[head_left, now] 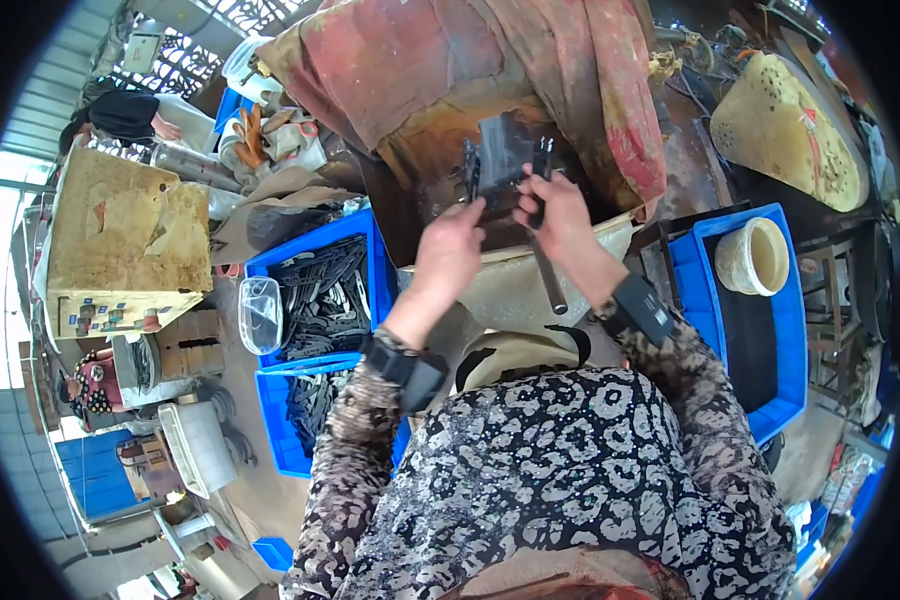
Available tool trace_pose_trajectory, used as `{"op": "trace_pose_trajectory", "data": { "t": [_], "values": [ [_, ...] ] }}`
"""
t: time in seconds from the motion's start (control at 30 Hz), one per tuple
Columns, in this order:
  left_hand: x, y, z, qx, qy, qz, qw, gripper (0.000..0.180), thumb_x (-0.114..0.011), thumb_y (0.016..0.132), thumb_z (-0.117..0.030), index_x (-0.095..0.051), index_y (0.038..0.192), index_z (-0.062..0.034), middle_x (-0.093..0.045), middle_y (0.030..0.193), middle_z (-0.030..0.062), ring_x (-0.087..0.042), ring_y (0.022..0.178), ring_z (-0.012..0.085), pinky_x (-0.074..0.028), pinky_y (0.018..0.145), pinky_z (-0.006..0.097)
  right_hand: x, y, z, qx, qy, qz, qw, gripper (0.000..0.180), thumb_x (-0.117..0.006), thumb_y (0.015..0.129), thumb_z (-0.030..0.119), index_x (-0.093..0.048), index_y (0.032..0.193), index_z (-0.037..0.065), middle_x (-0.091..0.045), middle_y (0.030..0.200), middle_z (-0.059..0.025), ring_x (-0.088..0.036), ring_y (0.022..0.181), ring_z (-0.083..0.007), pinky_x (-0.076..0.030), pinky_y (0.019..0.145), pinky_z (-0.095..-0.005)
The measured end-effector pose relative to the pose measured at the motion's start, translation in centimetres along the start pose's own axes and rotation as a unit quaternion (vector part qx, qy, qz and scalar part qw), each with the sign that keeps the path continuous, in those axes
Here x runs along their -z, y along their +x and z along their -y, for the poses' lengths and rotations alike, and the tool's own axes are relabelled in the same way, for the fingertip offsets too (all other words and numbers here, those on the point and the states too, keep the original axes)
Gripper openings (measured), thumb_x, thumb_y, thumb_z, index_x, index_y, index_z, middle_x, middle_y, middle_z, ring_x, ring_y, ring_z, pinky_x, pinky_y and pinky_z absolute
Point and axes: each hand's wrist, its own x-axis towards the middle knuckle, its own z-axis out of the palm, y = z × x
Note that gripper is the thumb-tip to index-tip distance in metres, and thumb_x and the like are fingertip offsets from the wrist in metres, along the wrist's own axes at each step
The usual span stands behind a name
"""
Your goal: The person picks up a metal piece from a blue bin, holds it against a grinding wheel, and then places it into a different blue bin, occasionally using a metal rod to adjust the machine.
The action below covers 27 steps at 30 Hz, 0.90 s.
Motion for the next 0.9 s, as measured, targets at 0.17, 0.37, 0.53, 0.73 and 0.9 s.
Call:
{"op": "trace_pose_trajectory", "data": {
  "t": [0.17, 0.37, 0.53, 0.73, 0.9],
  "values": [
    [1.0, 1.8, 3.2, 0.319, -0.318, 0.039, 0.892, 0.037, -0.055, 0.080, 0.004, -0.061, 0.115, -0.0040, -0.066, 0.092, 0.0160, -0.065, 0.077, 0.0231, -0.052, 0.069, 0.032, 1.9, -6.6, 3.3, 0.119, -0.476, 0.005, 0.872, 0.027, -0.063, 0.089, 0.024, -0.061, 0.102, 0.000, -0.060, 0.078, -0.0003, -0.053, 0.076, -0.0055, -0.044, 0.064, -0.0236],
    [-7.0, 2.6, 12.0, 0.157, -0.121, 0.066, 0.978, 0.031, -0.055, 0.082, 0.004, -0.065, 0.110, -0.0052, -0.068, 0.090, 0.0136, -0.066, 0.081, 0.0158, -0.050, 0.076, 0.029, 5.4, -10.7, 1.5, 0.090, -0.562, 0.145, 0.810, 0.033, -0.075, 0.078, 0.023, -0.065, 0.101, 0.001, -0.068, 0.084, -0.0057, -0.061, 0.076, -0.0086, -0.049, 0.069, -0.0256],
    [-9.6, 3.4, 12.4, 0.085, -0.144, 0.142, 0.976, 0.034, -0.052, 0.080, 0.006, -0.065, 0.108, -0.0080, -0.066, 0.102, 0.0166, -0.063, 0.095, 0.0321, -0.051, 0.082, 0.036, 4.2, -11.2, 2.0, 0.181, -0.625, 0.200, 0.732, 0.036, -0.078, 0.073, 0.025, -0.066, 0.102, 0.007, -0.069, 0.086, -0.0093, -0.066, 0.075, -0.0208, -0.051, 0.068, -0.0294],
    [-9.1, 3.3, 12.2, -0.016, -0.082, 0.170, 0.982, 0.034, -0.054, 0.079, 0.002, -0.066, 0.108, -0.0109, -0.065, 0.106, 0.0147, -0.061, 0.098, 0.0340, -0.049, 0.084, 0.039, 4.3, -11.4, 1.4, 0.234, -0.672, 0.208, 0.671, 0.033, -0.074, 0.074, 0.028, -0.065, 0.101, 0.011, -0.066, 0.081, -0.0088, -0.063, 0.072, -0.0302, -0.050, 0.061, -0.0361],
    [-9.0, 3.0, 12.2, -0.033, -0.065, 0.179, 0.981, 0.035, -0.054, 0.079, 0.001, -0.066, 0.110, -0.0125, -0.064, 0.109, 0.0123, -0.061, 0.098, 0.0341, -0.050, 0.084, 0.039, 3.9, -11.5, 1.1, 0.260, -0.704, 0.223, 0.622, 0.030, -0.071, 0.073, 0.022, -0.062, 0.100, 0.012, -0.062, 0.077, -0.0064, -0.062, 0.071, -0.0278, -0.049, 0.060, -0.0383]
  ]
}}
